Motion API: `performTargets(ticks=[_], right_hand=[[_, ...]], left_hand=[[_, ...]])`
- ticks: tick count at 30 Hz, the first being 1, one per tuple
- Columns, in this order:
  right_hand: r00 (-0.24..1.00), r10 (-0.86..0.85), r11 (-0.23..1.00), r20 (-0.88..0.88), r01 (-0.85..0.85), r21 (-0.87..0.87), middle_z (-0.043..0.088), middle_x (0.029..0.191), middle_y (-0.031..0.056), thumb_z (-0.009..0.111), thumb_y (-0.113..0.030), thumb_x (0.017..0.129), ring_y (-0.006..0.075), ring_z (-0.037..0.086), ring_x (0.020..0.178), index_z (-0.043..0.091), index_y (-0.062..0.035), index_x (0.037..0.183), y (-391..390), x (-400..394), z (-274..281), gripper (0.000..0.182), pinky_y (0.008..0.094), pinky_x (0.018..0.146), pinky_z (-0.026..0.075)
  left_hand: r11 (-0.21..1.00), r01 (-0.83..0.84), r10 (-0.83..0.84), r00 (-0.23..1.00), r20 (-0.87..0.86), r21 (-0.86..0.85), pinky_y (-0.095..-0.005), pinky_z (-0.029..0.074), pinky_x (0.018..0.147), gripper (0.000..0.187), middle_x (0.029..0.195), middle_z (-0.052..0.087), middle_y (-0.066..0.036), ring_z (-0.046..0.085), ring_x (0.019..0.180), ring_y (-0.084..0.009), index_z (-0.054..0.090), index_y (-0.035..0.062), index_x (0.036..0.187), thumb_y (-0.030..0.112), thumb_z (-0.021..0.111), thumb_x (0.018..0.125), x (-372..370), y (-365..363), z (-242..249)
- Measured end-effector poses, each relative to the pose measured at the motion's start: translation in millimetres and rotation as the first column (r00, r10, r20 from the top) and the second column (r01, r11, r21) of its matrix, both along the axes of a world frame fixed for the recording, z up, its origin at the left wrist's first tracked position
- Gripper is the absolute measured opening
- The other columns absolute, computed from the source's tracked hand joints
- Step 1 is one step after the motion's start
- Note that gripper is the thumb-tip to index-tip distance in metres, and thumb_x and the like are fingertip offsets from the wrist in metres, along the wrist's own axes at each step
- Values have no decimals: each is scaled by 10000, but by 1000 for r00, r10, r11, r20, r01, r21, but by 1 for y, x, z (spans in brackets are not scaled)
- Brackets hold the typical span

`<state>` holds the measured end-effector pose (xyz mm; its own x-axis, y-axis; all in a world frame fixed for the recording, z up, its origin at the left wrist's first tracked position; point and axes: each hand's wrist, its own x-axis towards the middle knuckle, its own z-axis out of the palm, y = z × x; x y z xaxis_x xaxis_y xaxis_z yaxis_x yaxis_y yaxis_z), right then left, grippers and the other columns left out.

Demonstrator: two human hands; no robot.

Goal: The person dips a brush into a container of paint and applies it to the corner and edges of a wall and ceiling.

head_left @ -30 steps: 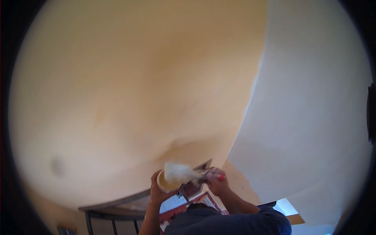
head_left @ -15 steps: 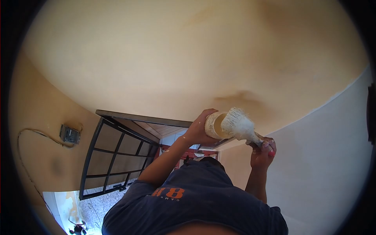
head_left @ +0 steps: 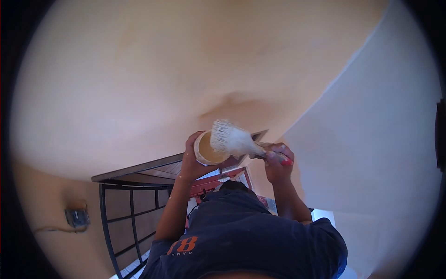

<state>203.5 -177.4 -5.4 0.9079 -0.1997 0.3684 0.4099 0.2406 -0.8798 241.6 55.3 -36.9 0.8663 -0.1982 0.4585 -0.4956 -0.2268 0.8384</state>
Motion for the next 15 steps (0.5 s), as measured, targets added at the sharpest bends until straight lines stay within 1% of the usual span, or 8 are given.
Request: performTargets(ticks=[4,5,8,9,12,13,14,15], right_hand=[[994,105,976,0,-103,192,593,842,139,570,0,785,202,575,824,522,15,826,-1,1,-8,64,303,756,450],[996,89,989,12,-89,116,595,851,141,565,-14,794,194,571,833,521,15,838,-2,1,-8,69,308,769,444],[990,110,984,-82,-97,149,597,847,137,558,-22,798,188,569,829,519,15,838,0,-1,-2,67,309,768,444],[991,121,991,-55,-118,68,548,864,134,512,-35,820,213,546,848,491,-13,892,-3,1,-4,78,355,765,464],[999,7,1000,-54,-8,-13,599,822,122,548,-16,793,173,575,787,543,19,827,0,-4,1,49,283,719,462],[998,20,985,-61,-9,175,595,812,110,550,-21,793,163,574,766,550,19,825,5,-5,2,51,276,694,468],[999,0,996,49,-4,87,590,798,113,561,-39,799,168,572,763,543,16,828,0,-2,-4,65,282,698,467],[999,6,992,36,-10,124,590,802,120,567,-50,801,172,571,766,538,16,831,1,-1,-7,78,286,705,465]], left_hand=[[1000,1,0,997,-75,15,-356,389,929,976,1187,410,-136,444,1116,-235,189,28,1243,129,828,512,1,-3,-5],[999,-18,16,999,-50,-41,-347,410,904,953,1171,428,-144,471,1087,-234,221,29,1227,159,835,509,2,-5,-7],[995,-28,24,999,-41,-98,-338,426,884,938,1157,442,-154,494,1061,-234,246,27,1213,194,842,508,0,-11,-8],[994,-45,40,998,-47,-103,-338,421,890,944,1159,438,-156,489,1064,-236,240,24,1215,198,842,509,0,-11,-8],[997,-78,76,995,-69,-26,-339,413,897,929,1169,428,-154,481,1073,-240,244,18,1212,196,838,520,1,-7,-14],[985,-100,106,994,-35,139,-349,389,927,985,1173,418,-129,447,1110,-223,198,26,1244,154,838,506,-1,-5,-6],[978,-140,147,989,-35,156,-349,389,927,985,1173,418,-129,447,1110,-223,198,26,1244,154,838,506,-1,-4,-4],[988,-109,114,993,-36,109,-345,389,924,979,1169,422,-127,449,1106,-222,206,27,1242,160,838,507,1,-5,-4]])
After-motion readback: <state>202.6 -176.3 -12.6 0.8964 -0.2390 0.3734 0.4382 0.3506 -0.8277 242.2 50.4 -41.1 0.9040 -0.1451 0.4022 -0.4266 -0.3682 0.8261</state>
